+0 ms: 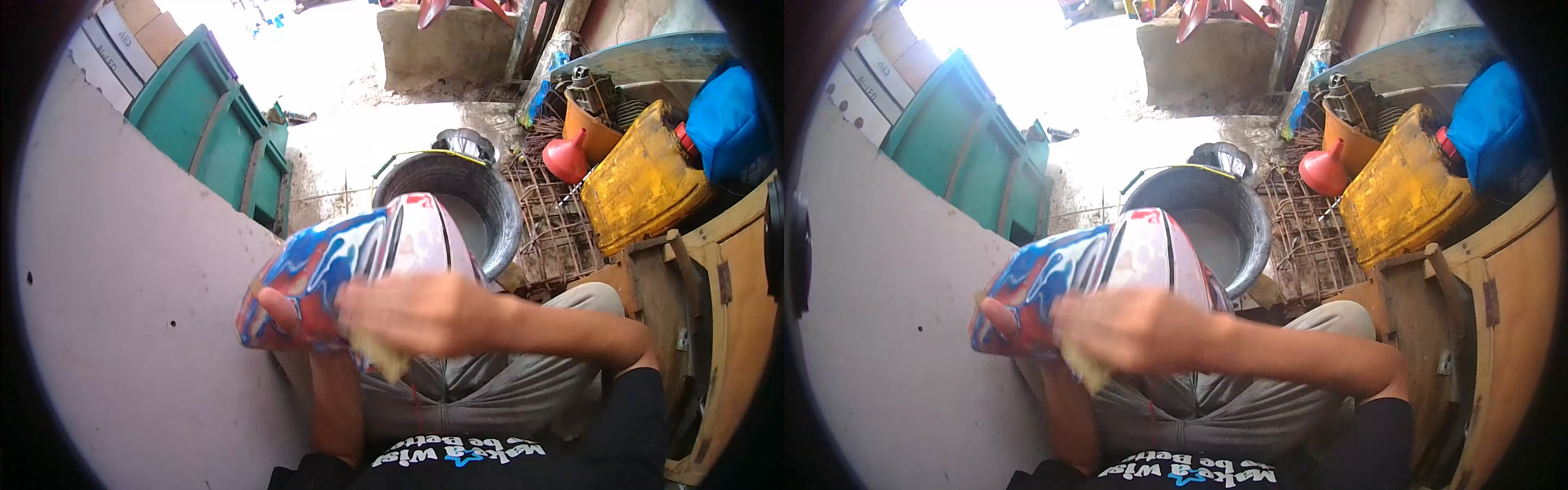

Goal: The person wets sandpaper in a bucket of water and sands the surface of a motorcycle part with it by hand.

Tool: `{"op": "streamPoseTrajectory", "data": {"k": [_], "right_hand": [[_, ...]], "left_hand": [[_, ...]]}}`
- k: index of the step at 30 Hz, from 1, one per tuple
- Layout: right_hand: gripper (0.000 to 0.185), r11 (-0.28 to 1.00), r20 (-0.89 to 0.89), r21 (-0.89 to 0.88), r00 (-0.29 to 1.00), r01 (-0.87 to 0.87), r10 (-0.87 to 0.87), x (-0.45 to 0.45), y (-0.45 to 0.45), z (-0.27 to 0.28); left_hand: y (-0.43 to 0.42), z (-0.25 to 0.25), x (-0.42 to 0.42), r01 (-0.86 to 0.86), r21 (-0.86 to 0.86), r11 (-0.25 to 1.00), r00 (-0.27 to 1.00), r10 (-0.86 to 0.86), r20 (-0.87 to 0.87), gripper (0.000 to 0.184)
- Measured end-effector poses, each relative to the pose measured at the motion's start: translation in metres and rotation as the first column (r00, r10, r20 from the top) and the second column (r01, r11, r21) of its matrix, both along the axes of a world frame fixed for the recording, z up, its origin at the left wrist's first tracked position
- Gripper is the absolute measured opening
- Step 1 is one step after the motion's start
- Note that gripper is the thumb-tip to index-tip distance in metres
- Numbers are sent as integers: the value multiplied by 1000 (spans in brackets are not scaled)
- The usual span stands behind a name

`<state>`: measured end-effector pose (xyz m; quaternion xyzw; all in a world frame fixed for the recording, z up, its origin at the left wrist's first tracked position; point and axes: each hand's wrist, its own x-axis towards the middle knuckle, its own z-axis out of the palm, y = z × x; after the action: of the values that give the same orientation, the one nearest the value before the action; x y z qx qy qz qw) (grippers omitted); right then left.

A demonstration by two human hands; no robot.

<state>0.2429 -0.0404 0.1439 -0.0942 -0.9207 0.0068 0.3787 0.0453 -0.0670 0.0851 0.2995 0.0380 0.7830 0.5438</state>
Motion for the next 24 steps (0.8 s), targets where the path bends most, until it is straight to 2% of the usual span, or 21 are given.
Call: {"op": "streamPoseTrajectory", "data": {"k": [2,3,5,6,7,9,10,11,14,15,17,18,19,21,22,23,24], "right_hand": [[34,995,-18,-9,995,-100,99,-7,-9,3],[34,1000,-4,-13,1000,1,-1,-4,11,3],[37,984,34,-121,991,133,-130,4,34,10],[38,964,53,-169,978,206,-200,5,39,12],[37,974,17,-142,984,177,-177,-4,21,5],[35,999,46,-34,999,10,-8,-5,-4,26],[34,1000,12,-6,1000,-10,10,-3,8,18],[32,992,62,-32,991,120,-118,3,24,14],[33,917,222,-244,939,315,-264,14,32,23],[33,976,98,-53,974,209,-203,5,17,5],[32,997,12,-66,999,34,-33,3,-6,19],[32,996,-2,-82,999,41,-41,9,11,11],[31,975,103,-115,979,189,-178,16,26,8],[30,965,128,-137,970,225,-208,17,25,5],[30,960,140,-134,964,246,-228,17,28,6],[30,987,51,-55,987,152,-150,11,8,5],[30,995,31,-62,997,72,-70,9,-1,8]], "left_hand": [[-6,0,-6,33,-59,998,999,-32,24,104],[-2,10,-6,92,-108,990,996,-89,25,108],[-5,11,-9,-17,-256,966,998,0,-66,113],[-8,3,-17,-182,-333,925,975,125,-184,114],[-5,-1,-22,-346,-379,858,922,238,-305,116],[-4,7,-17,-239,-338,910,940,130,-314,119],[-5,12,-13,-185,-317,930,944,78,-321,121],[-7,19,-8,-194,-319,928,933,74,-353,122],[-12,26,0,-239,-328,914,902,83,-424,124],[-8,21,1,-247,-338,908,912,99,-399,124],[-3,12,2,-240,-367,899,939,119,-322,124],[-2,9,1,-225,-388,894,954,120,-275,124],[-2,6,-1,-206,-411,888,967,118,-228,124],[-8,0,-5,81,-344,935,996,-66,56,122],[-7,-3,-8,220,-267,938,966,-172,190,121],[-7,-7,-9,339,-175,924,909,-275,313,120],[-8,-5,-9,354,-149,923,901,-294,320,119]]}}
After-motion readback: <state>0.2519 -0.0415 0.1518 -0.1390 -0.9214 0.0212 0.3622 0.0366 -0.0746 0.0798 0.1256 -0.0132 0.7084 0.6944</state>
